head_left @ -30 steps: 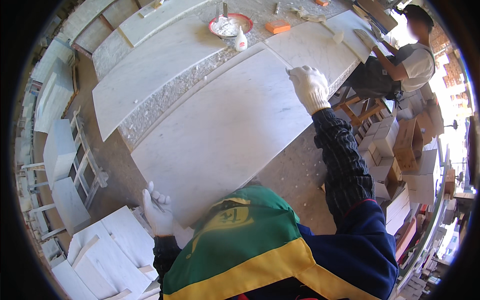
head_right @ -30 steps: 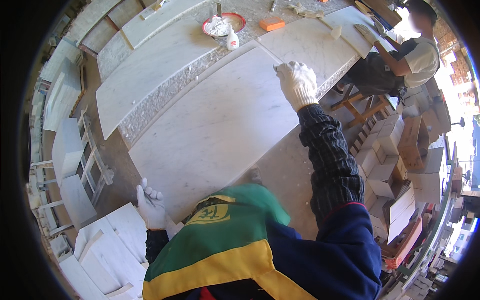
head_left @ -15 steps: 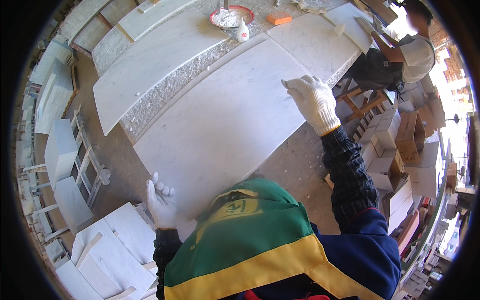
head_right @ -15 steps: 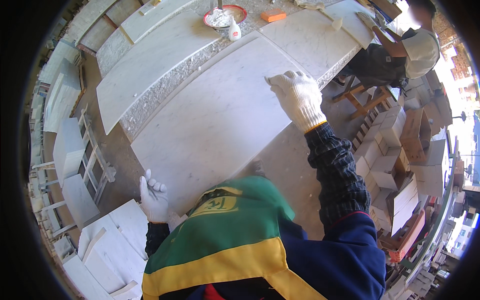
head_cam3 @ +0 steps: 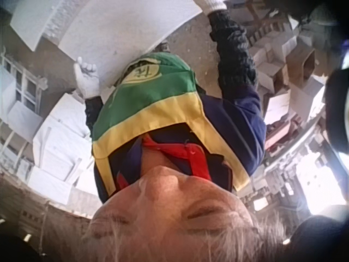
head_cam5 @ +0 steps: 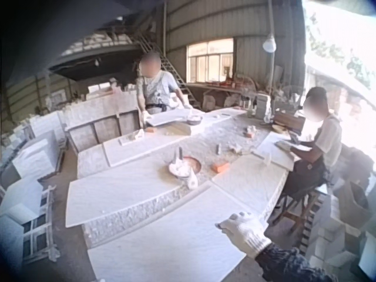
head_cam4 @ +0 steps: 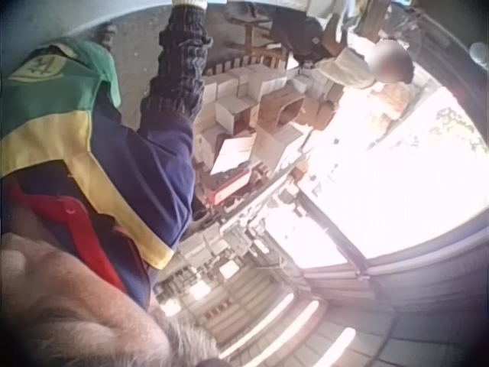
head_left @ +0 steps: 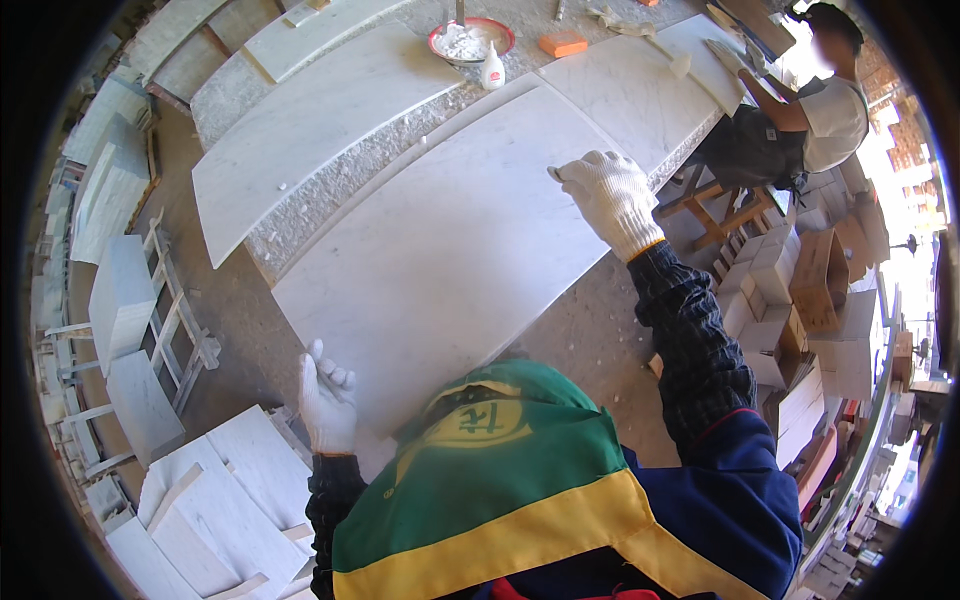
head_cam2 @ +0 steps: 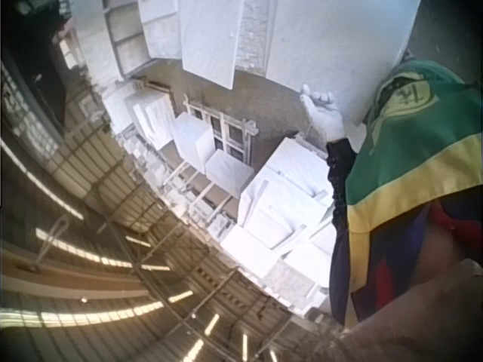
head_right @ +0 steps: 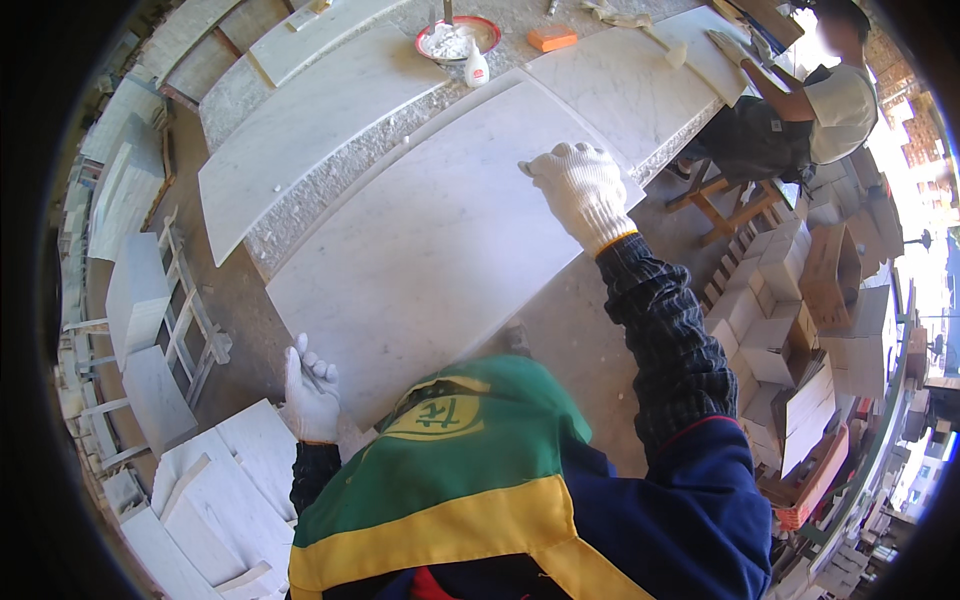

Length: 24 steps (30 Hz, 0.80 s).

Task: The person applies a white paste into the seams between large white stone slabs using a small putty knife. They repeatedly scoop paste from a red bowl and spread it along the joints, smoothing the surface with the tool.

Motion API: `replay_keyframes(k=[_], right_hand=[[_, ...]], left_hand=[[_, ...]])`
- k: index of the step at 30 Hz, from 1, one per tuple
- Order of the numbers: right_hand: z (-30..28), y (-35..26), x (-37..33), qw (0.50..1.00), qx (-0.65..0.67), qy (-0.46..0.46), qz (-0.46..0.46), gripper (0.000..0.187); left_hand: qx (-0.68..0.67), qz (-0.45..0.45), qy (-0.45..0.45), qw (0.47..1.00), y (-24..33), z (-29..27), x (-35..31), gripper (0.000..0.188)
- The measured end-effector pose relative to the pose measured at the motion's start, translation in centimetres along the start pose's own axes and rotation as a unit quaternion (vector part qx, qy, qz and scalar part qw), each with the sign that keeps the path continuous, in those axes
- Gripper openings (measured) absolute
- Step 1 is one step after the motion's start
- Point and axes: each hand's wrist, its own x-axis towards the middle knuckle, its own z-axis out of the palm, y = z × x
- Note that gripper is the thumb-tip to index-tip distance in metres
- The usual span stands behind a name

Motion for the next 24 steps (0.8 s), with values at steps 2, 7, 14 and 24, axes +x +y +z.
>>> replay_keyframes(k=[2, 7, 14, 24], right_hand=[[0.4, 2.2, 1.4, 0.999, -0.027, -0.019, 0.009, 0.019], [2.6, 8.7, 6.3, 0.995, -0.084, -0.028, 0.044, 0.019], [7.1, 18.9, 12.2, 0.982, 0.003, 0.053, 0.180, 0.030], [4.1, 3.8, 3.9, 0.930, 0.346, 0.000, -0.125, 0.030]], left_hand=[[0.040, -0.004, 0.005, 0.999, -0.4, 1.1, -0.1, 0.037], [0.217, 0.037, -0.011, 0.975, -3.5, 4.8, -1.1, 0.037], [0.226, 0.014, 0.010, 0.974, -7.0, 9.6, -2.9, 0.042], [0.322, 0.054, -0.071, 0.942, -9.2, 22.6, 1.0, 0.045]])
